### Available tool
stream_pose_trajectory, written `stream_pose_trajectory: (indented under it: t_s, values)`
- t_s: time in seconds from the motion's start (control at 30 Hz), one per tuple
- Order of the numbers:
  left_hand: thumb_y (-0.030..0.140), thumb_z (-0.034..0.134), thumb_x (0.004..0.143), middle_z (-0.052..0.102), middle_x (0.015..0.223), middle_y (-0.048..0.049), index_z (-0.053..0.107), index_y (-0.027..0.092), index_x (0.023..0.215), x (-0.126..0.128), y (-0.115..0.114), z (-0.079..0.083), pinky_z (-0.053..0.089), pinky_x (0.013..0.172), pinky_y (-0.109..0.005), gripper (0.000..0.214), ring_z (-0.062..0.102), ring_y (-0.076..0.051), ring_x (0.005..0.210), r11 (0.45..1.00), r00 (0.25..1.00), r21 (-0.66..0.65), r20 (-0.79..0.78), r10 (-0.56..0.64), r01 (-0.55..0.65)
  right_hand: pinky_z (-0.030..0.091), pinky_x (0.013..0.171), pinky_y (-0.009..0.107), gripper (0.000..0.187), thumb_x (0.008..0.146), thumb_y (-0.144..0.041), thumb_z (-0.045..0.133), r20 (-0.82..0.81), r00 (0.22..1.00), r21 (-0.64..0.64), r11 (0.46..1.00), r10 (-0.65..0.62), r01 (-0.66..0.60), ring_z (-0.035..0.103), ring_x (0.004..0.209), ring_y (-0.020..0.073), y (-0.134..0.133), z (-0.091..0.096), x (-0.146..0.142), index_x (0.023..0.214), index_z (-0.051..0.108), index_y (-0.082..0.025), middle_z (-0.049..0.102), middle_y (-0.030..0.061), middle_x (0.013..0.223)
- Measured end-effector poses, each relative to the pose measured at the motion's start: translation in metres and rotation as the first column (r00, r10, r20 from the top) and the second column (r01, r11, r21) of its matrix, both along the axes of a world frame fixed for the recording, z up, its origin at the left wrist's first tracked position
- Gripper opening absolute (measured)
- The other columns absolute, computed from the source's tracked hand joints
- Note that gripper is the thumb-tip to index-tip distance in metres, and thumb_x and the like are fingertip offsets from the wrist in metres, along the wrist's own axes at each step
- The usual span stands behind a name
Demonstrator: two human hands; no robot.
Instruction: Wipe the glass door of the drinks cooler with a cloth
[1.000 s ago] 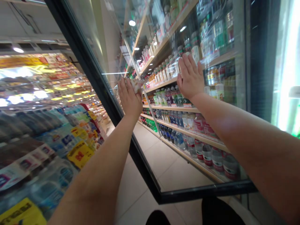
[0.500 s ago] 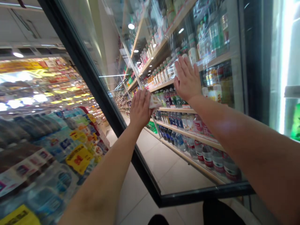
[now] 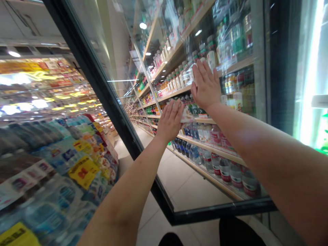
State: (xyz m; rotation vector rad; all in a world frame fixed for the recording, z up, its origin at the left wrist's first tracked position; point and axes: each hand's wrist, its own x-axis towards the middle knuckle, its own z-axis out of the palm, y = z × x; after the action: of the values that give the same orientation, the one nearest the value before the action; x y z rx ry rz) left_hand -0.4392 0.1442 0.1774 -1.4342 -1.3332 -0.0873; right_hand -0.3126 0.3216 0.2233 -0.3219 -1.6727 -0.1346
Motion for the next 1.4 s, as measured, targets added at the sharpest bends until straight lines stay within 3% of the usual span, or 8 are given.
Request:
stream_pose_trajectory:
  t_s: [0.27,0.5,0.6,0.77,1.03,1.17,1.27,1.4]
  values:
    - [0.048,0.038,0.105,0.028,0.168,-0.0149,0.035,0.010,0.158,-0.021,-0.019,0.035,0.013,0.132,-0.051,0.065,0.011,-0.028,0.159,0.930,0.963,0.363,0.267,-0.040,-0.062,0.015,0.130,0.054,0.065,0.097,-0.030,0.031,-0.009,1.000,0.001,1.000,-0.014,0.014,0.019,0.158,0.0234,0.004,0.000,-0.004,0.160,0.032,-0.014,0.024,0.0041,0.169]
    - [0.047,0.044,0.103,0.035,0.164,-0.0175,0.039,0.010,0.154,-0.011,-0.018,-0.012,0.018,0.129,-0.055,0.063,0.014,-0.032,0.158,0.996,0.985,0.079,0.172,0.013,-0.027,0.015,0.130,0.052,0.064,0.098,-0.032,0.029,-0.035,0.999,0.015,1.000,-0.001,0.002,0.019,0.158,0.0225,0.005,-0.001,-0.005,0.160,0.032,-0.016,0.026,0.0019,0.168]
    - [0.049,0.045,0.103,0.036,0.164,-0.0160,0.040,0.012,0.155,-0.015,-0.026,-0.002,0.018,0.130,-0.052,0.064,0.018,-0.031,0.157,1.000,0.994,-0.002,0.105,0.031,-0.031,0.016,0.130,0.054,0.065,0.096,-0.028,0.034,-0.018,1.000,0.013,1.000,-0.023,0.023,0.019,0.158,0.0238,0.004,0.000,-0.004,0.160,0.032,-0.015,0.026,0.0060,0.168]
    - [0.056,0.037,0.104,0.030,0.166,-0.0183,0.037,0.005,0.155,-0.029,-0.039,0.028,0.012,0.132,-0.051,0.072,0.013,-0.031,0.159,0.956,0.970,0.286,0.241,0.001,-0.072,0.015,0.130,0.053,0.063,0.098,-0.029,0.033,-0.019,1.000,0.003,1.000,-0.021,0.021,0.020,0.158,0.0230,0.004,0.000,-0.003,0.160,0.032,-0.017,0.026,0.0055,0.168]
    - [0.050,0.045,0.103,0.037,0.161,-0.0234,0.040,0.006,0.153,-0.028,-0.038,-0.016,0.020,0.128,-0.056,0.066,0.015,-0.035,0.158,0.991,0.991,0.136,0.134,0.004,-0.022,0.016,0.129,0.054,0.063,0.098,-0.028,0.035,-0.032,0.999,0.017,1.000,-0.010,0.010,0.020,0.157,0.0244,0.006,0.000,-0.005,0.159,0.033,-0.016,0.027,0.0051,0.168]
    - [0.048,0.046,0.103,0.036,0.163,-0.0205,0.037,0.010,0.155,-0.030,-0.037,0.002,0.021,0.128,-0.054,0.065,0.019,-0.034,0.157,0.998,0.999,0.056,0.044,0.009,-0.011,0.017,0.129,0.055,0.062,0.098,-0.028,0.037,-0.039,0.999,0.023,1.000,-0.006,0.007,0.022,0.157,0.0251,0.005,-0.001,-0.005,0.159,0.034,-0.019,0.029,0.0056,0.167]
    - [0.047,0.046,0.104,0.032,0.165,-0.0187,0.034,0.011,0.157,-0.032,-0.033,0.023,0.020,0.129,-0.053,0.065,0.017,-0.033,0.158,0.980,0.996,0.201,0.089,-0.015,-0.004,0.018,0.129,0.056,0.062,0.097,-0.028,0.037,-0.040,0.999,0.024,1.000,-0.009,0.010,0.022,0.157,0.0254,0.006,-0.001,-0.005,0.159,0.035,-0.019,0.029,0.0055,0.167]
    - [0.040,0.044,0.105,0.027,0.167,-0.0202,0.031,0.009,0.158,-0.027,-0.024,0.014,0.018,0.129,-0.054,0.063,0.011,-0.033,0.159,0.950,0.990,0.311,0.135,-0.033,-0.011,0.016,0.129,0.054,0.060,0.100,-0.031,0.033,-0.044,0.999,0.014,1.000,-0.005,0.006,0.021,0.157,0.0232,0.005,-0.001,-0.004,0.160,0.032,-0.026,0.029,0.0000,0.168]
